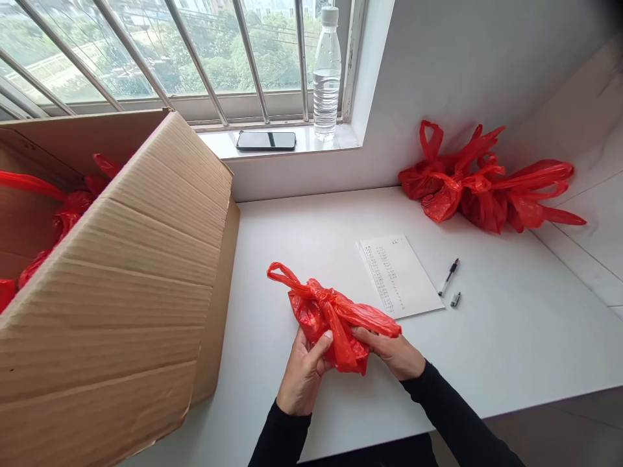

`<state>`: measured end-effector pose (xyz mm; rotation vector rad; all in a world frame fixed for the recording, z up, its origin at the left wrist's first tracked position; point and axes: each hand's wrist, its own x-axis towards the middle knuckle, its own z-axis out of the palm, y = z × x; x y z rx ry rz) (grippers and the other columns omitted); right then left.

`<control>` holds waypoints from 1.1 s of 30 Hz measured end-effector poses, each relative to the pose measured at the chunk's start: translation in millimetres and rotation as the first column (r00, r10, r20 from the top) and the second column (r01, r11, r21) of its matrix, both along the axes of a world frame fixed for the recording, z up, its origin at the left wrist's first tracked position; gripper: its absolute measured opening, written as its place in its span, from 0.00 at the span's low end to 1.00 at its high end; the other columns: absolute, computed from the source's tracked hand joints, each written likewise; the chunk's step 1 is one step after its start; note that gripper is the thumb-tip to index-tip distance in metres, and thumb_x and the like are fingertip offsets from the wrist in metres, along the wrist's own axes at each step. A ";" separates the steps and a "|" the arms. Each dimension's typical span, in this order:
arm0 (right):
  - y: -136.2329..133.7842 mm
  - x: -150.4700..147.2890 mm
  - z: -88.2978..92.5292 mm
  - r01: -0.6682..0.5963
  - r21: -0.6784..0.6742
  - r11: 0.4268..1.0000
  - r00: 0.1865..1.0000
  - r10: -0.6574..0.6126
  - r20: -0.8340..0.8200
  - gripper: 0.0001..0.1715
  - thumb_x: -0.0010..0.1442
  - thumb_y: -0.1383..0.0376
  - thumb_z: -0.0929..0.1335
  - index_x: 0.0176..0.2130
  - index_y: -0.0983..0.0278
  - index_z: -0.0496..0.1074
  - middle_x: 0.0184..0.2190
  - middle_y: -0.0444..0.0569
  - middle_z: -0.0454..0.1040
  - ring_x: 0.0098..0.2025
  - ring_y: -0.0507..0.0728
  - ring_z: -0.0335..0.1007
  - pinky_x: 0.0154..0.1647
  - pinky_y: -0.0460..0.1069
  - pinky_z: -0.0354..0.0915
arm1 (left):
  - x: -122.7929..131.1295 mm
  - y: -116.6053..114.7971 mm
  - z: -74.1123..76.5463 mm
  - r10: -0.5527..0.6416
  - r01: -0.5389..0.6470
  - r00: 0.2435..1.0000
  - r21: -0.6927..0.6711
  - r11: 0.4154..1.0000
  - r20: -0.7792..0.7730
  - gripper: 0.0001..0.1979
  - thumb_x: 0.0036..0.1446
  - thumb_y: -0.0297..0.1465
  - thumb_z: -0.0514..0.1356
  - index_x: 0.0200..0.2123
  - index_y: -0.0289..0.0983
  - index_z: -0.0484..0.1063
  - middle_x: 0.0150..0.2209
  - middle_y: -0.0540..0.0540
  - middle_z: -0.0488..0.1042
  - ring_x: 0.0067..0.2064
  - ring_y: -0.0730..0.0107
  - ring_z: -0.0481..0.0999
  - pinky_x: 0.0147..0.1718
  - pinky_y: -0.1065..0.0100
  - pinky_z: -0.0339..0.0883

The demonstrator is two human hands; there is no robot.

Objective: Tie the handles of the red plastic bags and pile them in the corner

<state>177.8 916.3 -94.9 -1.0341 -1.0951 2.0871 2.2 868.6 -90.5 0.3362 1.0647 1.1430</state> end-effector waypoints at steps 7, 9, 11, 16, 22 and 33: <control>-2.4 3.4 -4.6 -0.059 0.039 0.998 0.998 0.060 -0.020 0.28 0.60 0.54 0.74 0.58 0.55 0.71 0.56 0.50 0.76 0.59 0.64 0.71 0.64 0.62 0.63 | -1.6 -2.6 -6.3 -0.049 0.052 0.995 0.032 0.998 -0.082 0.33 0.51 0.36 0.72 0.59 0.43 0.65 0.57 0.37 0.74 0.52 0.47 0.77 0.37 0.62 0.75; -3.2 2.3 -4.0 -0.057 0.072 0.996 0.998 0.058 -0.017 0.26 0.60 0.54 0.74 0.55 0.56 0.73 0.53 0.50 0.77 0.57 0.63 0.72 0.63 0.61 0.63 | -1.7 -2.4 -8.5 -0.030 0.030 0.997 -0.002 1.000 -0.074 0.30 0.52 0.37 0.71 0.57 0.41 0.67 0.55 0.37 0.75 0.49 0.49 0.78 0.37 0.62 0.75; -3.7 -0.2 -3.8 -0.044 0.079 0.996 0.999 0.045 -0.008 0.24 0.60 0.54 0.74 0.54 0.57 0.74 0.52 0.51 0.78 0.55 0.64 0.73 0.60 0.61 0.66 | -0.9 -2.3 -8.8 -0.008 0.006 0.998 -0.030 1.000 -0.060 0.26 0.54 0.36 0.69 0.54 0.39 0.69 0.53 0.37 0.76 0.49 0.50 0.78 0.38 0.61 0.75; -4.5 -5.4 -2.8 0.000 0.064 0.998 1.000 -0.001 0.013 0.25 0.63 0.51 0.71 0.56 0.57 0.72 0.53 0.52 0.77 0.54 0.64 0.72 0.59 0.61 0.66 | 2.0 -2.2 -4.4 0.002 -0.005 0.999 -0.046 0.999 -0.049 0.30 0.49 0.33 0.72 0.56 0.40 0.69 0.55 0.37 0.75 0.50 0.48 0.78 0.38 0.60 0.76; -6.7 -4.8 -1.5 -0.059 0.114 0.992 0.998 0.057 0.019 0.24 0.64 0.51 0.69 0.56 0.57 0.72 0.50 0.52 0.77 0.52 0.63 0.73 0.58 0.61 0.66 | 0.3 9.0 -4.7 0.130 -0.124 0.990 -0.109 0.986 0.046 0.23 0.57 0.43 0.66 0.53 0.38 0.74 0.50 0.39 0.80 0.49 0.51 0.80 0.43 0.60 0.76; -11.6 -6.7 -0.6 -0.120 0.099 0.988 0.992 0.116 0.049 0.36 0.60 0.50 0.72 0.63 0.56 0.63 0.46 0.52 0.75 0.38 0.60 0.74 0.35 0.54 0.73 | -6.4 6.1 -1.9 0.210 -0.217 0.962 -0.023 0.976 -0.174 0.27 0.57 0.38 0.68 0.58 0.41 0.68 0.57 0.41 0.74 0.59 0.54 0.72 0.52 0.61 0.69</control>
